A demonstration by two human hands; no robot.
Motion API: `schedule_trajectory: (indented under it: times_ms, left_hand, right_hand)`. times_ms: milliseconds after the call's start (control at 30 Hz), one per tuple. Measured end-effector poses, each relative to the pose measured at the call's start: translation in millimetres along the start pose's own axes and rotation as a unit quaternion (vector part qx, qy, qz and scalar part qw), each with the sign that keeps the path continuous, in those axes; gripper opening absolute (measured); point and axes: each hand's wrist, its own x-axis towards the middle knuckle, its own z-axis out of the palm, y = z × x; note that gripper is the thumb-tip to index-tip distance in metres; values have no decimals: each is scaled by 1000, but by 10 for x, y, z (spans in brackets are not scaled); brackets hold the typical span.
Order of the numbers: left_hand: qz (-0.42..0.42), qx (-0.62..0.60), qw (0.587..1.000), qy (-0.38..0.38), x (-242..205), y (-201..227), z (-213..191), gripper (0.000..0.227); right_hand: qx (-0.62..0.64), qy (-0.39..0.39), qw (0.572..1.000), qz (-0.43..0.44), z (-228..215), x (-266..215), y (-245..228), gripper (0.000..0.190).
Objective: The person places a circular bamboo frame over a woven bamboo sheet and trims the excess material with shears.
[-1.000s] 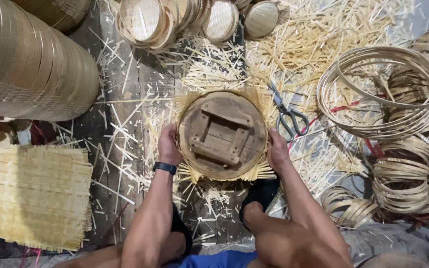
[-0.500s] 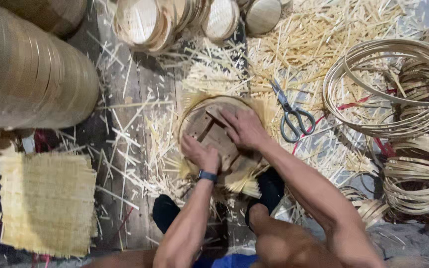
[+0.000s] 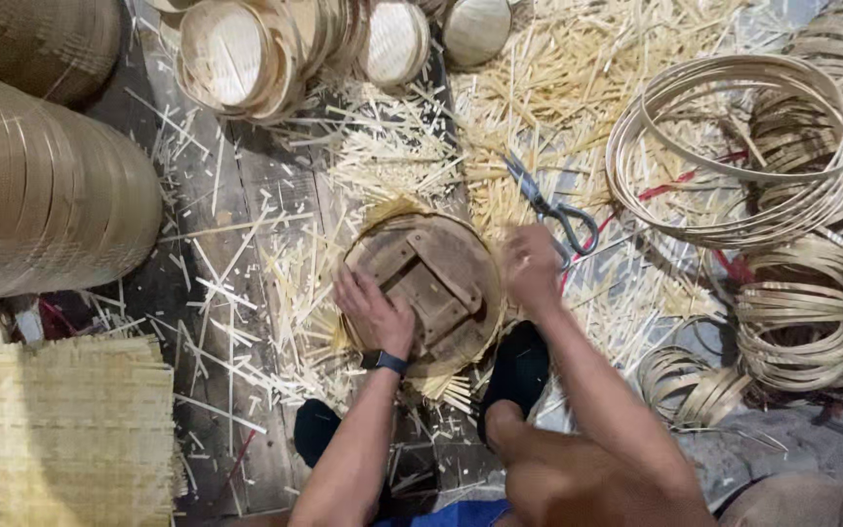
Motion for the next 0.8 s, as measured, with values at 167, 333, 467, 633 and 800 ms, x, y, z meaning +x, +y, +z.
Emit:
schedule_trajectory:
  times_ms: [167, 333, 467, 633, 800]
  left_hand:
    - [89, 120, 962, -227, 281, 463, 94, 113]
    - [158, 70, 966, -193, 344, 773, -18, 125]
    - [168, 174, 889, -389, 523, 820, -222, 110]
    - [219, 166, 898, -343, 500, 788, -266, 96]
    - [4, -15, 979, -204, 108, 1001, 86, 123]
  right_hand:
    - [-204, -8, 979, -4, -590, 351, 730, 59]
    - [-235, -87, 964, 90, -471, 454, 1163, 64]
    - [-194, -229, 918, 259, -622, 496, 1202, 45]
    - [-211, -247, 924, 201, -1085, 32, 849, 50]
    - [-286, -184, 939, -45, -1151, 7, 345, 67]
